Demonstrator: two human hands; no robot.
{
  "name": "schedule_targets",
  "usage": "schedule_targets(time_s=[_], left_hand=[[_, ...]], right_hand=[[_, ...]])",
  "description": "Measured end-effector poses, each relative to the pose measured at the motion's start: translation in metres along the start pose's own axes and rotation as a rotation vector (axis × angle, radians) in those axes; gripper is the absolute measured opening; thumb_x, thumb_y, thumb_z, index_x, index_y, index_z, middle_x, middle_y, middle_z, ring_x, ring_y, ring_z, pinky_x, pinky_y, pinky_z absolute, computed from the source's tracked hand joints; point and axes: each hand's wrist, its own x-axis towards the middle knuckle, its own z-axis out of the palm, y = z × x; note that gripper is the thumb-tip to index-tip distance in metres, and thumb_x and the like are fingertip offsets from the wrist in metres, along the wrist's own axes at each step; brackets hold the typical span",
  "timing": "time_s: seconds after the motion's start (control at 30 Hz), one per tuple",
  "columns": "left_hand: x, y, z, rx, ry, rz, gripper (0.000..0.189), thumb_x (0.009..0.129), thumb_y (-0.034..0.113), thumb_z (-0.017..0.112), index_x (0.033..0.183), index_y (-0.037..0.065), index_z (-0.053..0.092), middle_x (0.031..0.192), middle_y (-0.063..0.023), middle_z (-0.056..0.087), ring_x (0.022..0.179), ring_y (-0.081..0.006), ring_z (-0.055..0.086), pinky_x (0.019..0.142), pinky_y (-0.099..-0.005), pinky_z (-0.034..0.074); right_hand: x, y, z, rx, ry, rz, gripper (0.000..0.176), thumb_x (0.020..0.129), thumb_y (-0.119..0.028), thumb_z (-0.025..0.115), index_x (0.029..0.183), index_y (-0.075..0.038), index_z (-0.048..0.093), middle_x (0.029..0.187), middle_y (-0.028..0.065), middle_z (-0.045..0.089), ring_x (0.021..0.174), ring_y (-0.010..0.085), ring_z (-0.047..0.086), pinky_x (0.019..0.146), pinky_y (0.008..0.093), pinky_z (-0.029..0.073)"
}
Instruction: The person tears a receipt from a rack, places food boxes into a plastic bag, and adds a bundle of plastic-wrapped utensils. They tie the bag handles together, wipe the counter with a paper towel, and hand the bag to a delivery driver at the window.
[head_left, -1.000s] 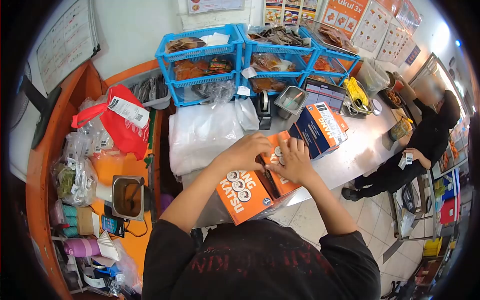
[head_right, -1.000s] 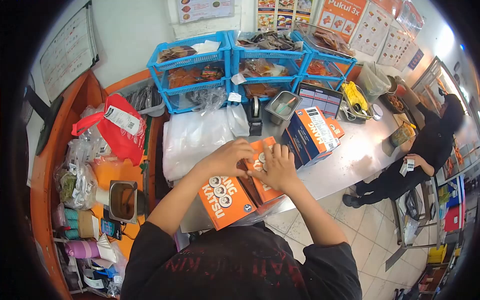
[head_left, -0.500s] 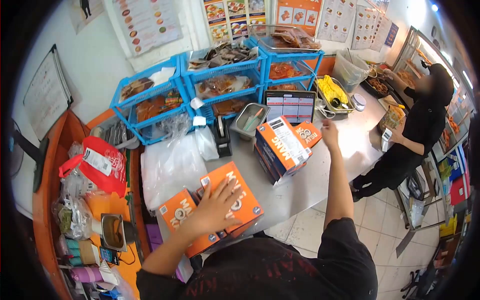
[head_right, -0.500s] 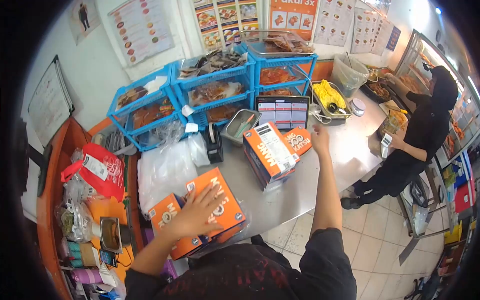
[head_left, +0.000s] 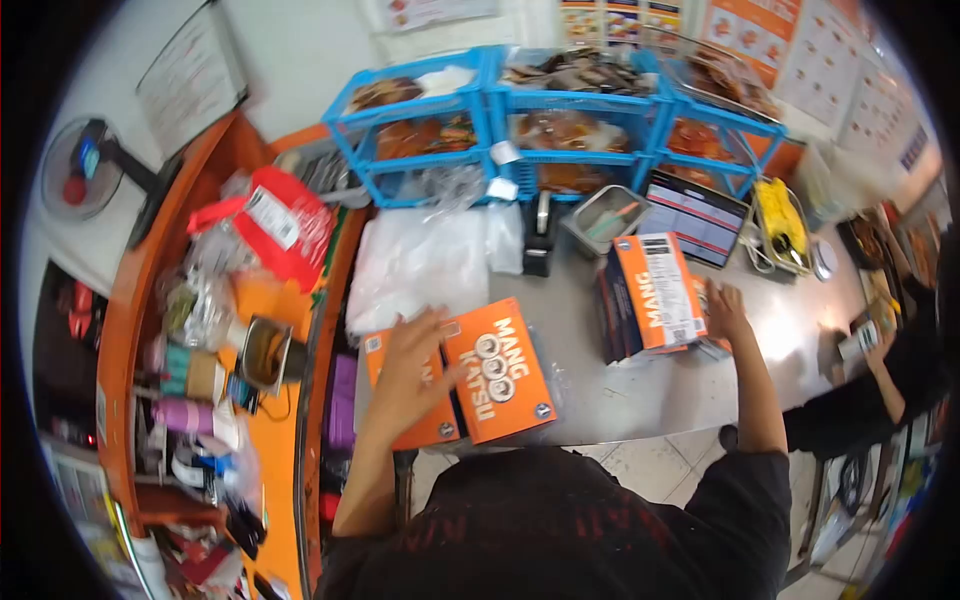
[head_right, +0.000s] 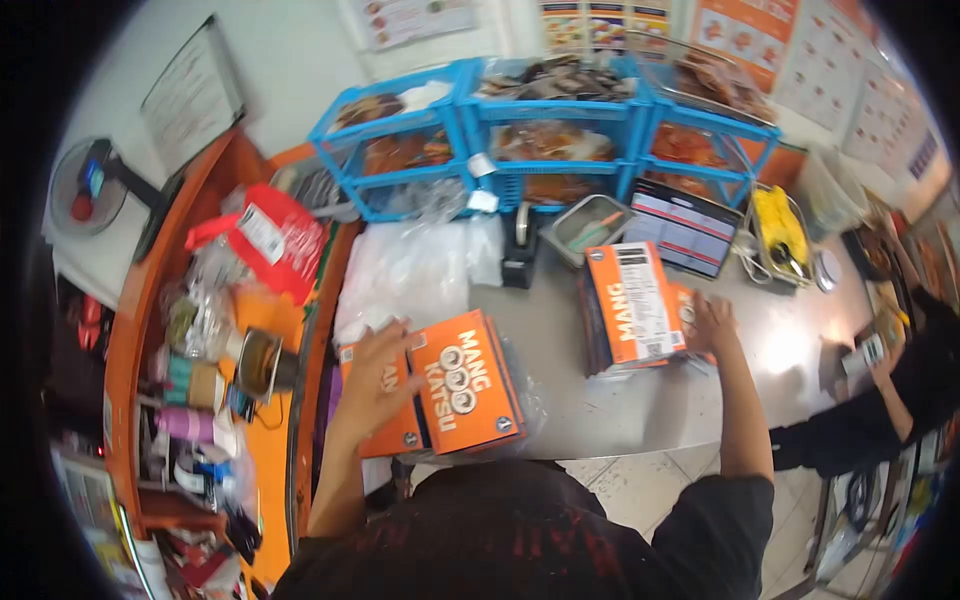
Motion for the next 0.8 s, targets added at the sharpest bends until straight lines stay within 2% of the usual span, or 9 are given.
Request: schedule_targets(time_s=[0.07,0.17,0.23,0.3,0.43,0.57,0.7,0.77,0.8], left_hand=[[-0.010,-0.013,-0.013,0.068,0.262,-0.190,0.048,0.079,0.029,0.065,0.119,0.006,0.051,0.131,-0.0167,0.042,0.125,-0.0336,0.034,0.106,-0.0481,0.019],[-0.026,-0.032,-0.018,0.074,0.390,-0.346,0.048,0.080,0.029,0.064,0.119,0.004,0.050,0.132,-0.0177,0.040,0.126,-0.0349,0.033,0.106,-0.0475,0.020],[-0.032,-0.042,-0.013,0.111,0.362,-0.321,0.049,0.080,0.030,0.062,0.119,0.003,0.049,0.134,-0.0181,0.038,0.126,-0.0355,0.031,0.105,-0.0467,0.021],[-0.036,-0.045,-0.005,0.062,0.175,-0.304,0.053,0.082,0.031,0.060,0.124,0.002,0.045,0.134,-0.0196,0.037,0.128,-0.0357,0.028,0.105,-0.0469,0.021],[-0.038,-0.048,0.007,0.053,0.197,-0.255,0.059,0.084,0.032,0.056,0.130,0.000,0.036,0.135,-0.0215,0.034,0.130,-0.0377,0.023,0.105,-0.0478,0.019],[-0.040,-0.041,0.004,0.202,0.310,-0.223,0.052,0.084,0.030,0.055,0.125,0.000,0.042,0.129,-0.0200,0.040,0.125,-0.0364,0.030,0.103,-0.0447,0.024],[-0.048,-0.024,-0.002,-0.111,0.355,-0.124,0.045,0.085,0.029,0.054,0.119,0.001,0.049,0.121,-0.0175,0.048,0.116,-0.0339,0.040,0.097,-0.0432,0.028],[-0.053,-0.013,0.001,-0.407,0.300,-0.115,0.038,0.085,0.028,0.052,0.112,0.001,0.054,0.114,-0.0148,0.052,0.107,-0.0317,0.045,0.093,-0.0418,0.030],[-0.055,-0.014,0.005,-0.445,0.223,-0.094,0.045,0.085,0.026,0.052,0.122,0.000,0.046,0.120,-0.0183,0.048,0.112,-0.0335,0.042,0.097,-0.0425,0.028]], right_hand=[[-0.016,-0.008,-0.023,0.126,-0.039,0.089,0.088,0.056,-0.046,0.072,0.126,-0.005,0.038,0.111,0.0211,0.049,0.110,0.0378,0.044,0.092,0.0445,0.038],[-0.036,-0.003,-0.040,0.146,-0.062,0.358,0.090,0.050,-0.038,0.076,0.124,-0.003,0.039,0.113,0.0229,0.048,0.107,0.0404,0.046,0.086,0.0473,0.042],[-0.063,-0.016,-0.087,0.025,0.049,0.614,0.089,0.052,-0.045,0.076,0.123,-0.006,0.040,0.111,0.0212,0.048,0.104,0.0399,0.047,0.086,0.0503,0.041],[-0.093,-0.041,-0.150,-0.021,0.179,0.692,0.087,0.053,-0.042,0.074,0.125,-0.005,0.039,0.112,0.0207,0.048,0.107,0.0394,0.046,0.085,0.0522,0.040],[-0.140,-0.101,-0.248,-0.061,0.327,0.499,0.092,0.048,-0.038,0.074,0.126,-0.004,0.039,0.111,0.0185,0.047,0.105,0.0384,0.045,0.086,0.0473,0.038],[-0.144,-0.178,-0.271,0.113,0.369,-0.157,0.095,0.042,-0.030,0.077,0.125,-0.002,0.040,0.105,0.0158,0.047,0.102,0.0354,0.044,0.085,0.0443,0.038],[-0.120,-0.291,-0.258,0.429,0.135,-0.228,0.097,0.045,-0.040,0.079,0.125,-0.001,0.041,0.104,0.0158,0.047,0.097,0.0334,0.045,0.083,0.0415,0.038],[-0.111,-0.332,-0.243,0.331,0.081,-0.235,0.098,0.052,-0.052,0.075,0.127,-0.001,0.038,0.104,0.0168,0.047,0.098,0.0325,0.045,0.084,0.0427,0.038],[-0.110,-0.348,-0.239,0.330,0.084,-0.230,0.098,0.052,-0.052,0.075,0.127,-0.001,0.038,0.104,0.0168,0.047,0.098,0.0325,0.045,0.084,0.0427,0.038]])
